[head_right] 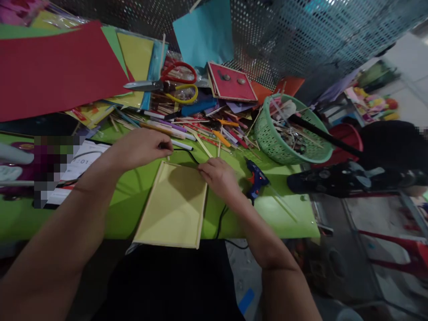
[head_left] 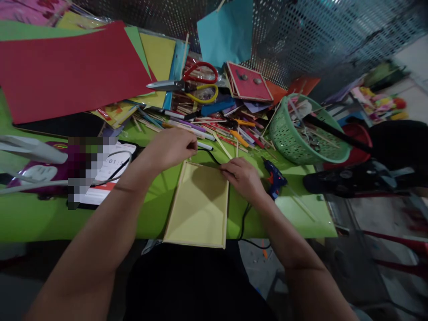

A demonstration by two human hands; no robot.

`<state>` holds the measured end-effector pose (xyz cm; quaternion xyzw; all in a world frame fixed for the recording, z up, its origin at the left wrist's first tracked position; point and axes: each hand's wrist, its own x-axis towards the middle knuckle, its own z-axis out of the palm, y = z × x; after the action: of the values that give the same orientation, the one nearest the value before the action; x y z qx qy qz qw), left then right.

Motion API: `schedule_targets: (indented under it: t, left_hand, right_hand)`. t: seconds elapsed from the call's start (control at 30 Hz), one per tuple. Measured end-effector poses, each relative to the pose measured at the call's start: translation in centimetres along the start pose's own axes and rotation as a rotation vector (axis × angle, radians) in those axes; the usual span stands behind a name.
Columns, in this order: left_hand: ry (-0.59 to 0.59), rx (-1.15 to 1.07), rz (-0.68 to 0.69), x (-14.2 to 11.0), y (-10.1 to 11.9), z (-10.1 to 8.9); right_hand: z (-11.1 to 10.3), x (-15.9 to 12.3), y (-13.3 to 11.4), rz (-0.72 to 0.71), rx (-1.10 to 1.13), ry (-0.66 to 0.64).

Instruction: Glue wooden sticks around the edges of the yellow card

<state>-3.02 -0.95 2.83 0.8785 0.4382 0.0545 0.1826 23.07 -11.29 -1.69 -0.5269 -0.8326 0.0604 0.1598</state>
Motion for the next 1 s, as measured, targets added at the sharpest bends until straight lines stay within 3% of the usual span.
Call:
schedule_targets:
  t: [0.37, 0.5, 0.73, 1.0]
  left_hand:
    - [-0.166, 0.0, 0.063, 0.3, 0.7, 0.9]
    - [-0.139, -0.024, 0.099, 0.7, 0.7, 1.9]
    - [-0.122, 0.01, 0.093, 1.2, 0.3, 2.9]
    - [-0.117, 0.02, 0.062, 1.1, 0.7, 2.8]
  right_hand:
    - [0.9, 0.2, 0.0, -0.02, -0.007, 0.007]
    - [0.0, 0.3, 0.0, 0.027, 0.047, 0.008]
    - [-2.6, -0.3, 0.8, 0.183, 0.138, 0.165]
    - [-2.0, -0.5, 0.9, 0.135, 0.191, 0.073]
